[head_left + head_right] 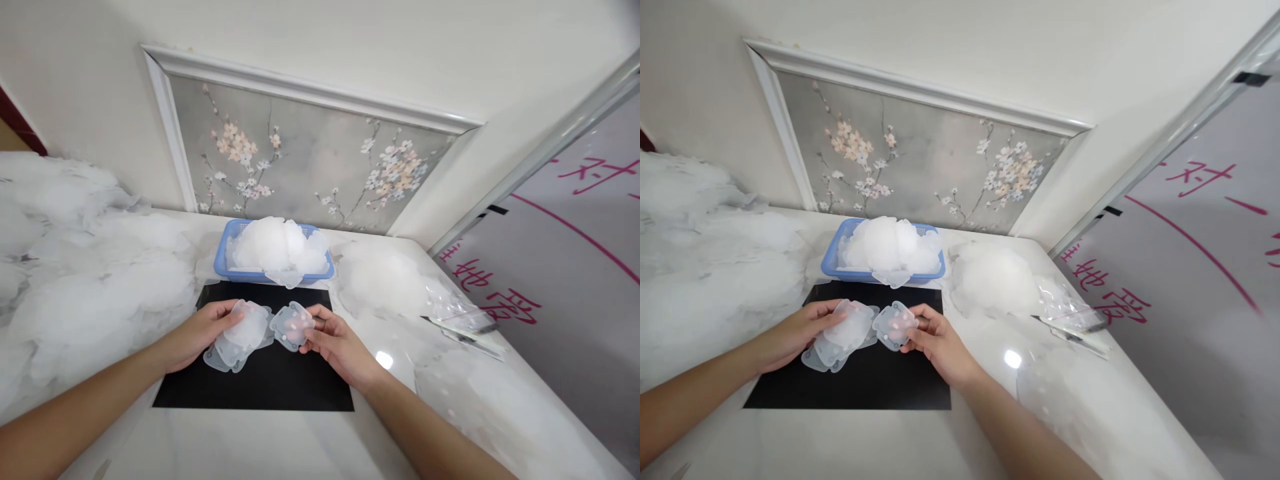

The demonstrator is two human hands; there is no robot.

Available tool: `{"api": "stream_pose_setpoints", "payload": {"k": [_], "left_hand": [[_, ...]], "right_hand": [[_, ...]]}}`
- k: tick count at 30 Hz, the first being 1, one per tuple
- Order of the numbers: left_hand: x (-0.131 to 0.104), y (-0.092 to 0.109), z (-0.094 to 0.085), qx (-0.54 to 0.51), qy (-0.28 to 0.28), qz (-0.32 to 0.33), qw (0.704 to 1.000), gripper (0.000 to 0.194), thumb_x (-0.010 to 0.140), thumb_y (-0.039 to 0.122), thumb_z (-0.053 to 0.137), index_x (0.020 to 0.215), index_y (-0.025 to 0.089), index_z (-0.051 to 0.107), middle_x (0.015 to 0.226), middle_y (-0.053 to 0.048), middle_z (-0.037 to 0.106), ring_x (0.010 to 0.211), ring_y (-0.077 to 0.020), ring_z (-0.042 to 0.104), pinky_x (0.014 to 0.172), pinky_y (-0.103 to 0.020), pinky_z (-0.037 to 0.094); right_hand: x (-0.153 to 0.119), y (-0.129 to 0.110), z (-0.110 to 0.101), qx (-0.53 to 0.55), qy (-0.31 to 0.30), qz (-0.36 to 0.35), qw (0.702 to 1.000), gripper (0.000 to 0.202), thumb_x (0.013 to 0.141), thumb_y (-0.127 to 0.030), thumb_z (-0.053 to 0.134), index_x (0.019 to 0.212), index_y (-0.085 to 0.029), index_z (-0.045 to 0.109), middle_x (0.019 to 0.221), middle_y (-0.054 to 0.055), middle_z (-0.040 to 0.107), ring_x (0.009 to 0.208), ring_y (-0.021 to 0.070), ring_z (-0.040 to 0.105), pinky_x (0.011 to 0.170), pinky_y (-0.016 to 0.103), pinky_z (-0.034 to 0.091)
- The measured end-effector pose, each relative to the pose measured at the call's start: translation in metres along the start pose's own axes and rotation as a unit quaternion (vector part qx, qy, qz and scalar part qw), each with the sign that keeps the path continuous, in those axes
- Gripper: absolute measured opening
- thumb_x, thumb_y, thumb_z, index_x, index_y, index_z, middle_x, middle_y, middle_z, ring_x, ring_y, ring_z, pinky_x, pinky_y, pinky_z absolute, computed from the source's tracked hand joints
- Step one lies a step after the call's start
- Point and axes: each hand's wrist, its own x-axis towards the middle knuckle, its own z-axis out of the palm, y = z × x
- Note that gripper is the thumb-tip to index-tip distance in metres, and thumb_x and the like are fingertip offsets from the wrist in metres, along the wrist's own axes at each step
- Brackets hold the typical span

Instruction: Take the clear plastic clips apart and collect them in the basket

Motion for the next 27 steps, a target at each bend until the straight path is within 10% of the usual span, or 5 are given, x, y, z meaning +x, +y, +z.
{"api": "stream_pose_setpoints", "payload": {"k": [5,17,27], "left_hand": [[-0.002,0.001,0.001,0.003,0.000,0.004,1.000,0.050,0.079,0.055,0.072,0.113,0.019,0.071,0.093,-0.006,0.070,0.083,-0.0194,0.061,0.068,-0.025,0.047],[-0.002,0.001,-0.001,0.019,-0.016,0.014,1.000,0.051,0.086,0.054,0.064,0.122,0.019,0.069,0.099,-0.007,0.073,0.087,-0.0214,0.063,0.068,-0.025,0.047],[-0.004,0.004,0.005,0.104,-0.121,0.091,0.983,0.061,0.076,0.027,0.069,0.137,0.026,0.060,0.140,-0.008,0.055,0.121,-0.0297,0.055,0.090,-0.032,0.047]], "right_hand": [[0.001,0.001,-0.001,-0.020,0.054,-0.024,0.998,0.024,0.074,-0.040,0.082,0.066,-0.021,0.068,0.143,0.006,0.057,0.127,0.0313,0.055,0.093,0.040,0.048],[0.002,-0.005,-0.003,0.022,0.047,0.020,0.998,0.024,0.076,-0.037,0.079,0.090,-0.022,0.067,0.117,0.009,0.072,0.112,0.0256,0.065,0.094,0.039,0.048],[0.001,-0.001,0.008,-0.090,0.055,-0.022,0.994,0.016,0.083,-0.030,0.065,0.098,-0.024,0.066,0.075,-0.001,0.065,0.053,0.0101,0.045,0.050,0.025,0.032]]}}
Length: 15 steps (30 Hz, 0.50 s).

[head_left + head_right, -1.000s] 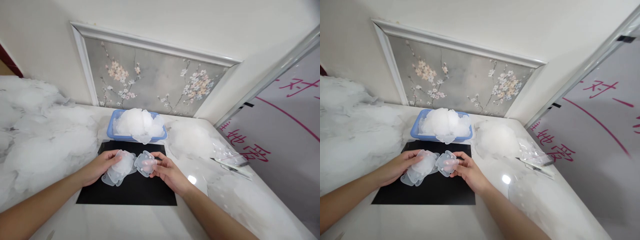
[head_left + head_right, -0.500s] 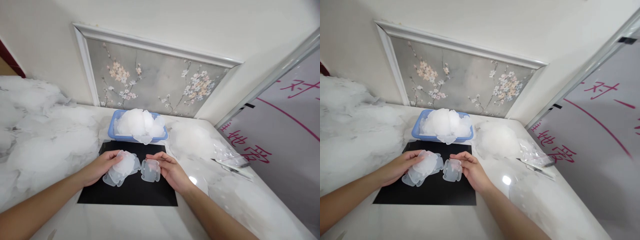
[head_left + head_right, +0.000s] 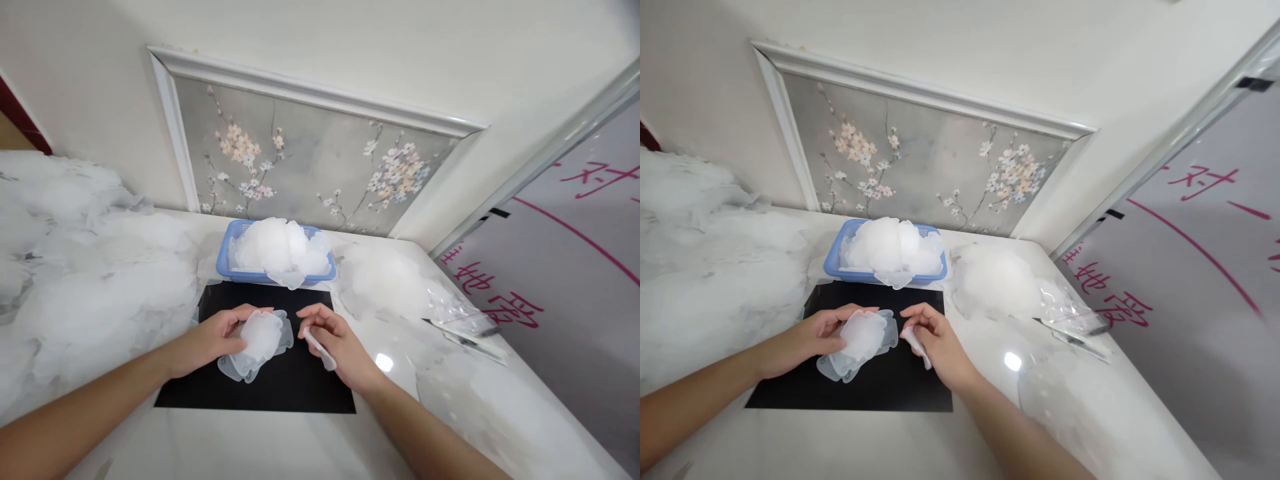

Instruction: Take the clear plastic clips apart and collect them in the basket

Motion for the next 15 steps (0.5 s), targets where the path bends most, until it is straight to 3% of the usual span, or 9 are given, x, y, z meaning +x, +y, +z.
{"api": "stream_pose_setpoints", "payload": {"k": [3,8,11,15], "left_hand": [[0.001,0.000,0.005,0.050,-0.014,0.025,0.998,0.056,0.079,0.029,0.068,0.135,0.026,0.063,0.137,-0.009,0.053,0.117,-0.0290,0.055,0.092,-0.034,0.046],[0.000,-0.001,0.009,0.052,-0.017,0.014,0.998,0.056,0.084,0.034,0.066,0.140,0.032,0.057,0.138,-0.007,0.049,0.115,-0.0252,0.055,0.090,-0.032,0.046],[0.000,-0.002,0.009,0.039,-0.004,0.016,0.999,0.060,0.082,0.031,0.069,0.140,0.030,0.057,0.135,-0.007,0.052,0.115,-0.0249,0.056,0.093,-0.032,0.046],[0.002,-0.005,0.006,0.026,0.045,0.002,0.999,0.062,0.076,0.026,0.073,0.137,0.026,0.061,0.136,-0.008,0.057,0.116,-0.0268,0.059,0.093,-0.032,0.048]], "right_hand": [[-0.001,-0.001,0.012,-0.029,-0.013,0.016,0.999,0.022,0.084,-0.036,0.063,0.101,-0.023,0.068,0.062,-0.004,0.053,0.047,0.0088,0.033,0.046,0.025,0.024],[0.000,0.000,0.020,-0.152,0.028,-0.039,0.987,0.016,0.075,-0.036,0.075,0.078,-0.023,0.067,0.065,-0.003,0.050,0.057,0.0118,0.039,0.052,0.026,0.032],[0.002,-0.001,0.016,-0.099,0.048,-0.016,0.994,0.025,0.073,-0.041,0.076,0.071,-0.023,0.060,0.064,-0.003,0.052,0.054,0.0109,0.037,0.048,0.024,0.029],[0.004,-0.004,0.006,0.005,0.059,0.028,0.998,0.032,0.069,-0.045,0.079,0.075,-0.024,0.055,0.053,-0.008,0.045,0.044,0.0078,0.031,0.042,0.023,0.021]]}}
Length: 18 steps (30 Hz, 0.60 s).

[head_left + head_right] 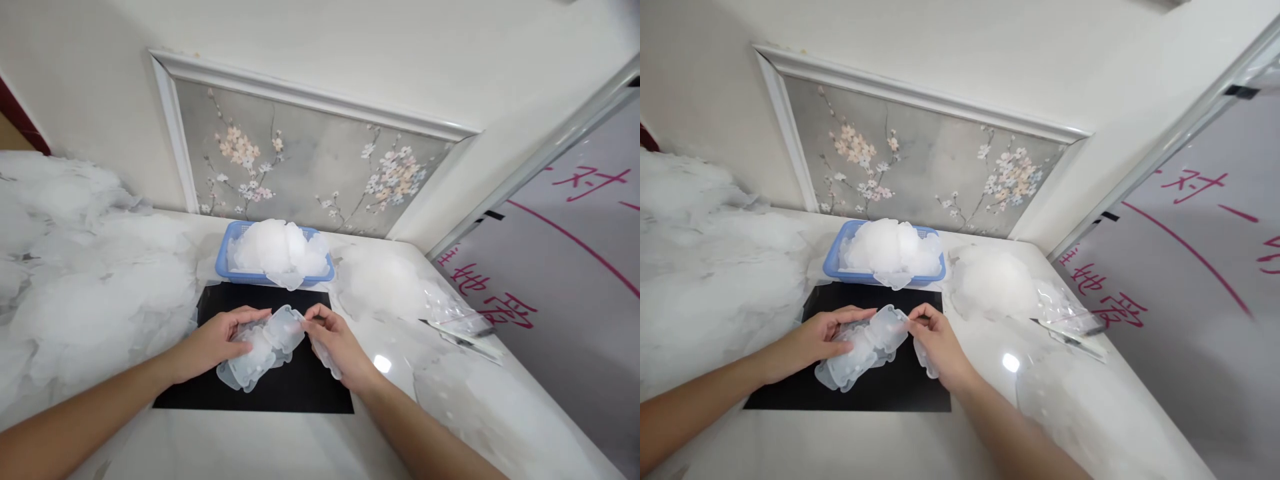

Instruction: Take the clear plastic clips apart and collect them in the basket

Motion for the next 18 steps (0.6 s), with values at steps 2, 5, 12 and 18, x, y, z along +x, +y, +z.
{"api": "stream_pose_setpoints", "payload": {"k": [2,5,12,18], "left_hand": [[0.001,-0.002,-0.004,-0.021,0.023,-0.013,0.999,0.060,0.075,0.025,0.074,0.135,0.025,0.062,0.139,-0.008,0.059,0.118,-0.0275,0.060,0.094,-0.032,0.049],[0.001,-0.002,-0.011,-0.050,0.047,-0.039,0.997,0.059,0.074,0.026,0.075,0.132,0.023,0.064,0.133,-0.009,0.066,0.112,-0.0273,0.065,0.089,-0.032,0.052],[0.001,0.000,-0.017,-0.067,0.059,-0.066,0.994,0.055,0.070,0.028,0.079,0.124,0.022,0.069,0.131,-0.009,0.069,0.110,-0.0281,0.067,0.084,-0.031,0.054],[0.002,-0.004,-0.018,-0.043,0.044,-0.063,0.996,0.055,0.074,0.035,0.077,0.126,0.021,0.067,0.127,-0.010,0.070,0.110,-0.0292,0.066,0.087,-0.034,0.052]], "right_hand": [[0.001,-0.002,-0.005,0.021,-0.002,0.026,0.999,0.032,0.069,-0.043,0.079,0.080,-0.024,0.056,0.048,-0.011,0.041,0.039,0.0065,0.026,0.039,0.023,0.017],[0.001,-0.007,-0.012,0.027,0.010,0.036,0.999,0.030,0.069,-0.039,0.078,0.085,-0.023,0.058,0.046,-0.012,0.040,0.037,0.0057,0.024,0.038,0.023,0.016],[0.000,-0.013,-0.023,-0.019,0.041,0.008,0.999,0.032,0.070,-0.044,0.079,0.087,-0.022,0.061,0.052,-0.008,0.051,0.041,0.0080,0.036,0.041,0.023,0.022],[-0.004,-0.016,-0.019,-0.077,0.033,-0.024,0.996,0.031,0.074,-0.048,0.076,0.087,-0.023,0.064,0.071,0.001,0.070,0.058,0.0148,0.056,0.051,0.025,0.036]]}}
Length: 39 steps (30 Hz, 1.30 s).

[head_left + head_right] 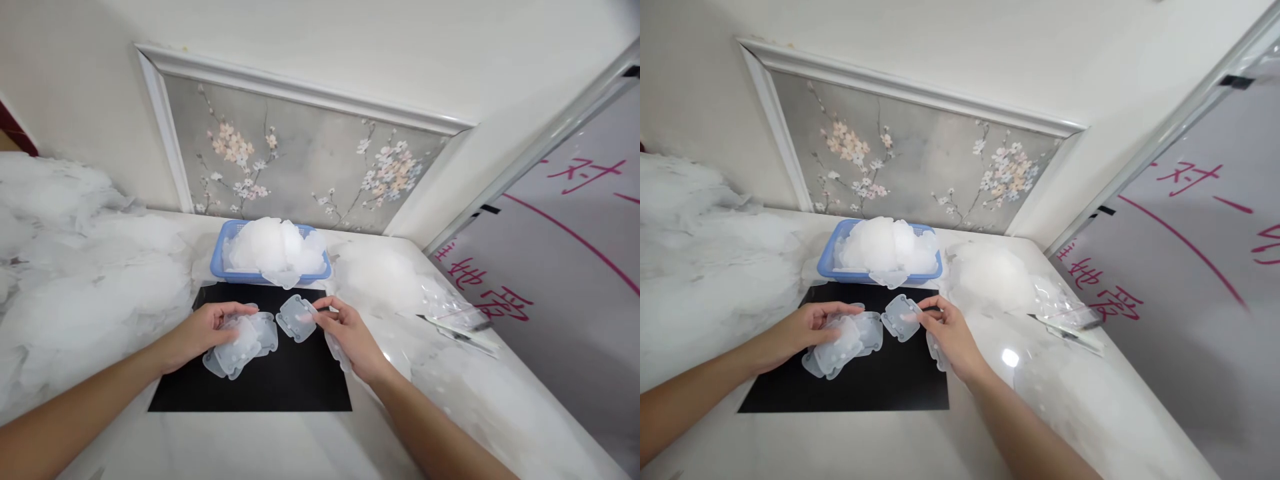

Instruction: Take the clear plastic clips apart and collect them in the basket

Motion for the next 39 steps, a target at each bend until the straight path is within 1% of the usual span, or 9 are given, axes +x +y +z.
{"api": "stream_pose_setpoints", "payload": {"k": [6,10,12,14,17,19,24,32,39], "left_hand": [[-0.001,-0.002,-0.002,0.020,-0.016,-0.015,1.000,0.053,0.078,0.035,0.075,0.127,0.020,0.066,0.119,-0.010,0.073,0.104,-0.0280,0.068,0.085,-0.034,0.052],[-0.002,-0.004,0.001,0.006,-0.056,0.013,0.998,0.056,0.078,0.031,0.076,0.131,0.023,0.063,0.123,-0.010,0.071,0.109,-0.0274,0.066,0.090,-0.035,0.051],[-0.001,-0.004,0.002,-0.003,-0.066,0.021,0.998,0.057,0.078,0.030,0.076,0.133,0.023,0.061,0.125,-0.010,0.070,0.110,-0.0273,0.065,0.091,-0.035,0.051],[-0.001,-0.004,0.003,-0.006,-0.068,0.028,0.997,0.056,0.080,0.031,0.075,0.133,0.022,0.060,0.126,-0.011,0.069,0.111,-0.0274,0.065,0.092,-0.036,0.050],[0.000,-0.005,0.004,0.003,-0.066,0.042,0.997,0.054,0.082,0.033,0.074,0.133,0.022,0.060,0.128,-0.010,0.068,0.111,-0.0270,0.065,0.092,-0.036,0.050],[0.000,-0.005,0.005,0.014,-0.069,0.053,0.996,0.053,0.083,0.035,0.073,0.133,0.023,0.060,0.126,-0.010,0.068,0.109,-0.0266,0.065,0.091,-0.035,0.050],[0.000,-0.005,0.008,0.018,-0.088,0.073,0.993,0.058,0.084,0.034,0.071,0.139,0.022,0.054,0.136,-0.011,0.063,0.115,-0.0272,0.062,0.092,-0.034,0.049],[-0.007,0.004,0.006,-0.026,-0.085,0.049,0.995,0.079,0.078,0.018,0.068,0.150,0.026,0.037,0.138,-0.010,0.062,0.112,-0.0259,0.065,0.077,-0.027,0.051],[-0.005,0.004,0.004,-0.061,-0.101,0.024,0.993,0.076,0.078,0.014,0.066,0.148,0.028,0.039,0.145,-0.009,0.056,0.122,-0.0290,0.062,0.082,-0.027,0.053]], "right_hand": [[0.004,-0.021,-0.033,-0.132,0.143,-0.084,0.977,0.034,0.076,-0.052,0.069,0.089,-0.022,0.061,0.073,0.003,0.070,0.051,0.0141,0.047,0.049,0.027,0.032],[0.013,-0.029,-0.072,-0.353,0.347,-0.144,0.857,0.024,0.078,-0.041,0.062,0.093,-0.022,0.059,0.100,0.009,0.068,0.056,0.0157,0.049,0.054,0.030,0.035],[0.015,-0.029,-0.080,-0.449,0.384,-0.155,0.792,0.023,0.078,-0.035,0.059,0.097,-0.021,0.060,0.116,0.013,0.061,0.052,0.0134,0.044,0.053,0.031,0.034],[0.011,-0.028,-0.073,-0.470,0.372,-0.201,0.774,0.024,0.082,-0.034,0.055,0.100,-0.020,0.060,0.119,0.014,0.058,0.053,0.0130,0.044,0.053,0.032,0.036],[0.000,-0.020,-0.040,-0.397,0.240,-0.255,0.848,0.021,0.088,-0.036,0.050,0.096,-0.021,0.062,0.092,0.007,0.064,0.058,0.0151,0.051,0.056,0.031,0.044],[-0.007,-0.011,-0.012,-0.330,0.086,-0.204,0.918,0.020,0.088,-0.035,0.053,0.097,-0.021,0.065,0.080,0.003,0.066,0.059,0.0149,0.054,0.057,0.029,0.046],[-0.009,0.013,0.033,-0.183,-0.086,-0.106,0.974,0.019,0.085,-0.032,0.061,0.100,-0.024,0.069,0.090,0.002,0.072,0.071,0.0163,0.061,0.066,0.030,0.048],[0.002,0.013,0.014,0.029,-0.066,0.021,0.997,0.032,0.073,-0.051,0.077,0.087,-0.022,0.071,0.075,0.003,0.072,0.081,0.0208,0.068,0.068,0.028,0.050],[0.002,0.016,0.009,0.046,-0.062,0.043,0.996,0.034,0.071,-0.050,0.079,0.087,-0.022,0.070,0.075,0.003,0.070,0.074,0.0188,0.065,0.057,0.025,0.044]]}}
